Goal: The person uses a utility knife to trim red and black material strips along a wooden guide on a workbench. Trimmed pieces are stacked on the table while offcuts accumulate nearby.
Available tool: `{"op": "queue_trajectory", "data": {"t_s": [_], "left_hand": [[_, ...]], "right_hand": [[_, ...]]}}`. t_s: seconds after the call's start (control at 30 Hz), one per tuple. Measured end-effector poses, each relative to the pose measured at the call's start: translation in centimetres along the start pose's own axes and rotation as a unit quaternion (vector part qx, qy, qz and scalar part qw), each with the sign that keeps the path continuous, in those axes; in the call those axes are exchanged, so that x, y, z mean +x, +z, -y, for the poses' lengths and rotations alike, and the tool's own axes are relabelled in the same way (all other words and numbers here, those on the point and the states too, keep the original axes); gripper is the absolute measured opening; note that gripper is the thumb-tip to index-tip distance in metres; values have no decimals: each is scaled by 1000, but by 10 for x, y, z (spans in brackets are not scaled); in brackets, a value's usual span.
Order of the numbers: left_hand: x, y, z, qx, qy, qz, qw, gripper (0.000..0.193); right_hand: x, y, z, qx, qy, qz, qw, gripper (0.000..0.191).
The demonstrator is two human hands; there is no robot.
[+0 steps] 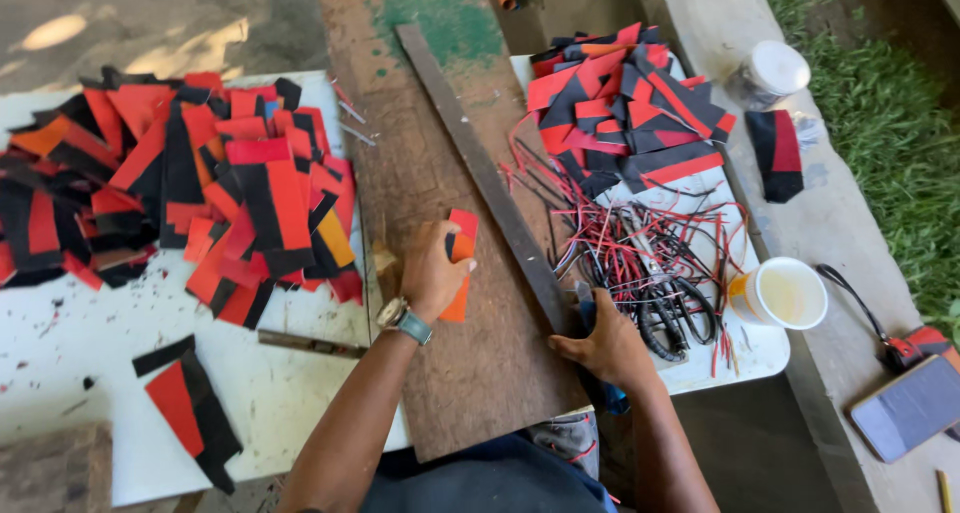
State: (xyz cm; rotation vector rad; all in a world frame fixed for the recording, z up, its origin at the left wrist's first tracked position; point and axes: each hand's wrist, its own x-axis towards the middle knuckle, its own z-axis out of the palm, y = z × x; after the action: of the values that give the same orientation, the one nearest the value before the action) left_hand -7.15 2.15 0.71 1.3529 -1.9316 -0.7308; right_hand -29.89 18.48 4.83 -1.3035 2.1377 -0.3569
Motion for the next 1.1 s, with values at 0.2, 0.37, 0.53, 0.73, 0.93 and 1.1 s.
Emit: {"op": "queue_trajectory", "data": {"t_s": [0.2,0.37,0.53,0.73,0.93,1.1], "left_hand": [[-6,-13,20,-127,11,10,992,36],[24,-115,34,-48,30,35,998,37],[81,-198,19,315,126,-85,937,67],[121,-6,-92,-4,244,33,969,40],[147,141,-195,13,233,169,958,22],[158,185,-205,207,241,170,933,15]], "right_hand": [[1,-1,10,-13,32,17,999,96],[-2,-2,10,5,29,27,999,87],[0,5,8,-18,-14,8,1000,82],[2,10,6,3,-39,-1,999,77],[-5,11,5,27,-55,-16,998,78],[-7,12,4,37,-61,-27,997,77]]}}
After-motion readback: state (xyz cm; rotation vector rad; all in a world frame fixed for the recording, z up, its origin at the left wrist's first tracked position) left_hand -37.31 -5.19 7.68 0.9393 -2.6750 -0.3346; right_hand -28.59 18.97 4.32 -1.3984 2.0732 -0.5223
